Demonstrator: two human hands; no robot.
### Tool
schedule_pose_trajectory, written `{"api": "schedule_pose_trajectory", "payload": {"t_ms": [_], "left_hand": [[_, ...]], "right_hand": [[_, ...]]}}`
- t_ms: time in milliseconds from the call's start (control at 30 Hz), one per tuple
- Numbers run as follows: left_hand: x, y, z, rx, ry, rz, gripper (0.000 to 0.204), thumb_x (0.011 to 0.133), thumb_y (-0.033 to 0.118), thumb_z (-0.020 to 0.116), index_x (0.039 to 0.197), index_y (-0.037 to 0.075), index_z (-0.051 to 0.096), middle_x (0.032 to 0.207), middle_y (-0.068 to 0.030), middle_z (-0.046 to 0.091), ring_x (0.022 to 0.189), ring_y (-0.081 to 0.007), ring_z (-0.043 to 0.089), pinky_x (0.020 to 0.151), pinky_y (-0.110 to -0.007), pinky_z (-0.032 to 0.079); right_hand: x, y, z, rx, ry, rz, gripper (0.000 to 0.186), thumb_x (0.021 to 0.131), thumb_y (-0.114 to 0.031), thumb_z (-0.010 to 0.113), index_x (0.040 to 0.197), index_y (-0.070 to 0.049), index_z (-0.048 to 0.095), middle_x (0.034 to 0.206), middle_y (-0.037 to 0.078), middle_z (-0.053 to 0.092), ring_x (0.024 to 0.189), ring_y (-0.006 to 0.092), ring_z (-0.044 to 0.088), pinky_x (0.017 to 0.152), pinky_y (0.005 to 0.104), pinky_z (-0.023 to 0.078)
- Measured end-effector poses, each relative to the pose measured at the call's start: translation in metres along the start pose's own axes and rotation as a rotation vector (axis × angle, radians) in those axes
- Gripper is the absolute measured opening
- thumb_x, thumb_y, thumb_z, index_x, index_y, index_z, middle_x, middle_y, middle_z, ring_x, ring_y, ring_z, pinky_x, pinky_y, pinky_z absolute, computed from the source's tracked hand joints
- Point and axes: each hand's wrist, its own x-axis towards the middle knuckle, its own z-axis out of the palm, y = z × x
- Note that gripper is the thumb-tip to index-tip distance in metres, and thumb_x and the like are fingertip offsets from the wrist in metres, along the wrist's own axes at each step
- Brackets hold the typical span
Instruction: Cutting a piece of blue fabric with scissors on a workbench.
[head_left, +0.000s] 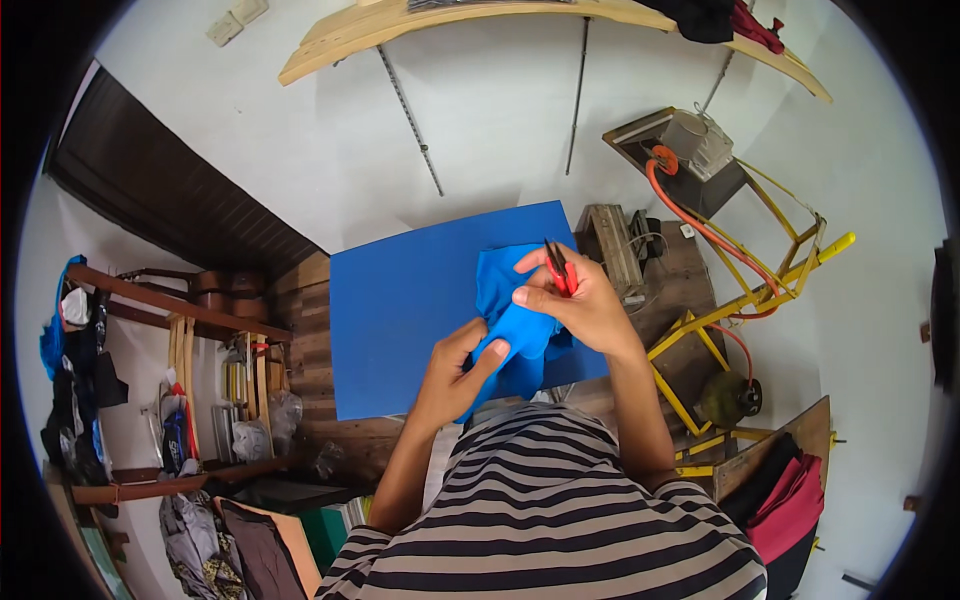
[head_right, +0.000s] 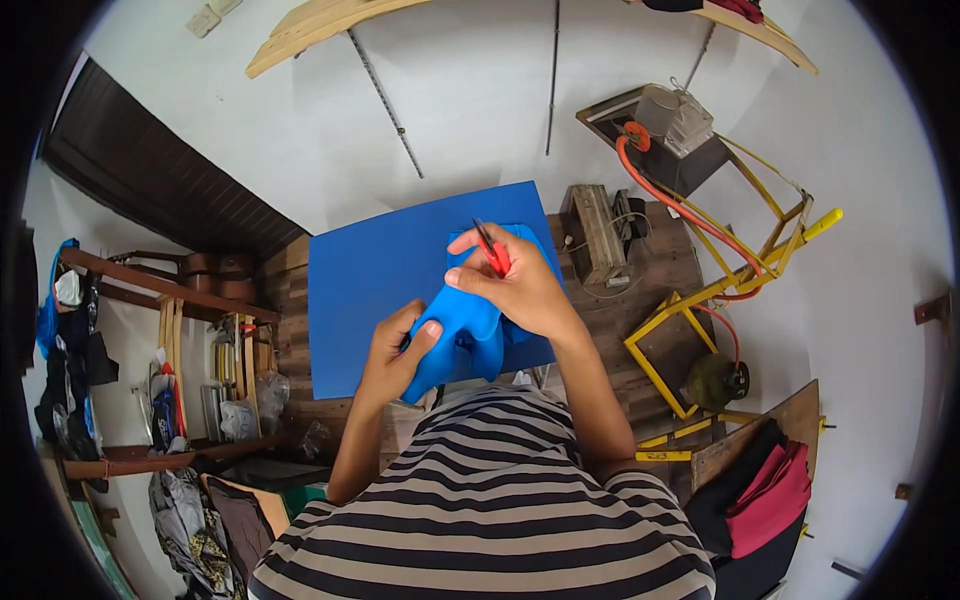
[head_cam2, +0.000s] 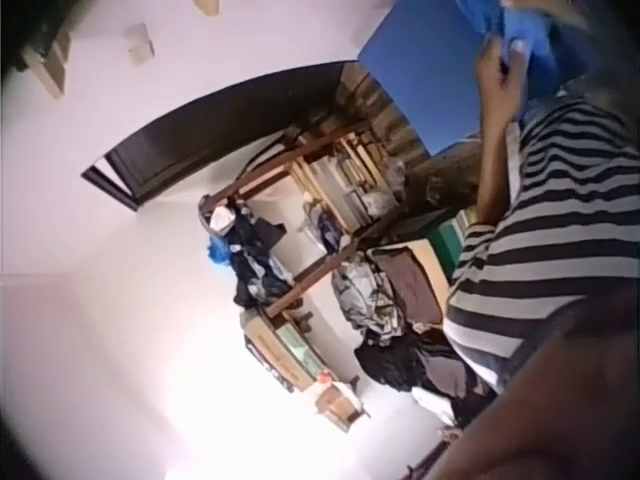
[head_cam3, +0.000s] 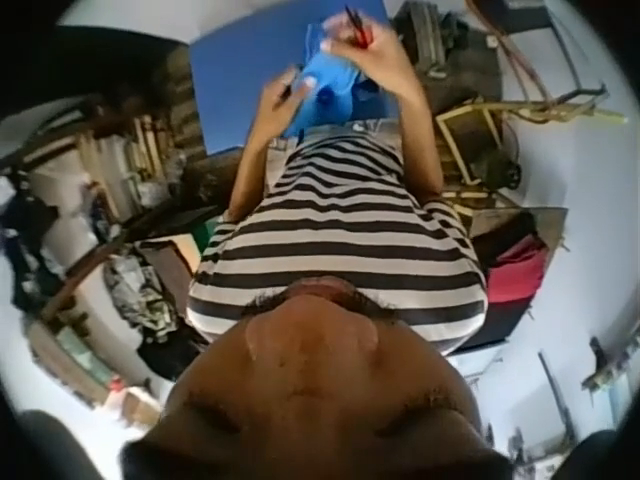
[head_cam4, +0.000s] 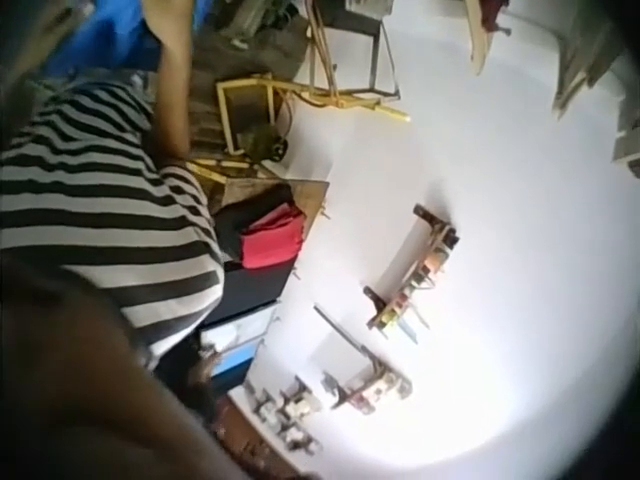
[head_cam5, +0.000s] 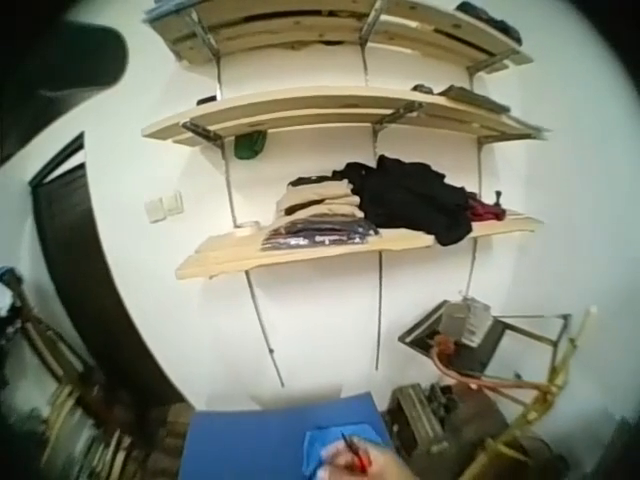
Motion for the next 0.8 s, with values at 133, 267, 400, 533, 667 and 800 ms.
{"api": "schedule_pose_trajectory", "payload": {"t_ms": [133,267,400,533,667,800], "left_hand": [[-0.008,-0.01,0.022,-0.29,0.099,0.135,0.024,0.096,0.022,0.054,0.081,0.003,0.055,0.079,-0.0001,0.051,0.075,-0.0068,0.045,0.064,-0.023,0.035],[-0.016,-0.015,0.021,-0.757,0.097,-0.148,0.019,0.095,0.023,0.054,0.085,0.007,0.056,0.082,0.0011,0.052,0.076,-0.0071,0.048,0.068,-0.023,0.038],[-0.021,-0.015,0.025,-0.896,0.234,-0.248,0.015,0.093,0.023,0.055,0.091,0.009,0.054,0.086,-0.0001,0.055,0.081,-0.0095,0.052,0.075,-0.026,0.042],[-0.023,-0.014,0.022,-0.941,0.24,-0.191,0.018,0.091,0.026,0.056,0.091,0.008,0.053,0.086,-0.0013,0.056,0.084,-0.0118,0.054,0.08,-0.028,0.043],[-0.025,-0.013,0.023,-0.885,0.256,-0.16,0.016,0.095,0.022,0.053,0.086,0.01,0.05,0.081,0.0014,0.051,0.076,-0.0071,0.048,0.069,-0.025,0.041],[-0.025,-0.016,0.025,-0.826,0.19,-0.091,0.016,0.094,0.021,0.051,0.083,0.01,0.048,0.079,0.0017,0.047,0.074,-0.0064,0.044,0.068,-0.024,0.038]], "right_hand": [[-0.004,0.004,0.003,-0.055,-0.023,0.052,0.026,0.082,-0.007,0.072,0.102,-0.002,0.058,0.069,-0.003,0.056,0.063,0.0018,0.049,0.055,0.0185,0.037],[-0.005,0.004,0.006,-0.522,0.152,0.026,0.027,0.085,-0.019,0.069,0.102,-0.002,0.056,0.064,0.001,0.052,0.057,0.0074,0.048,0.053,0.0248,0.037],[-0.014,0.011,0.014,-0.608,0.38,-0.072,0.029,0.09,-0.025,0.062,0.105,-0.002,0.052,0.066,0.008,0.051,0.056,0.0172,0.05,0.054,0.0317,0.04],[-0.043,0.011,0.015,-0.505,0.326,-0.107,0.03,0.094,-0.026,0.056,0.109,-0.002,0.047,0.083,0.015,0.058,0.071,0.0259,0.059,0.063,0.0341,0.045],[-0.059,0.016,0.022,-0.611,0.222,-0.227,0.032,0.088,-0.023,0.065,0.108,-0.001,0.05,0.081,0.016,0.062,0.069,0.0285,0.063,0.061,0.0345,0.049],[-0.061,0.02,0.024,-0.67,0.202,-0.304,0.035,0.086,-0.026,0.068,0.106,-0.001,0.053,0.082,0.014,0.063,0.066,0.0256,0.065,0.056,0.0338,0.05]]}}
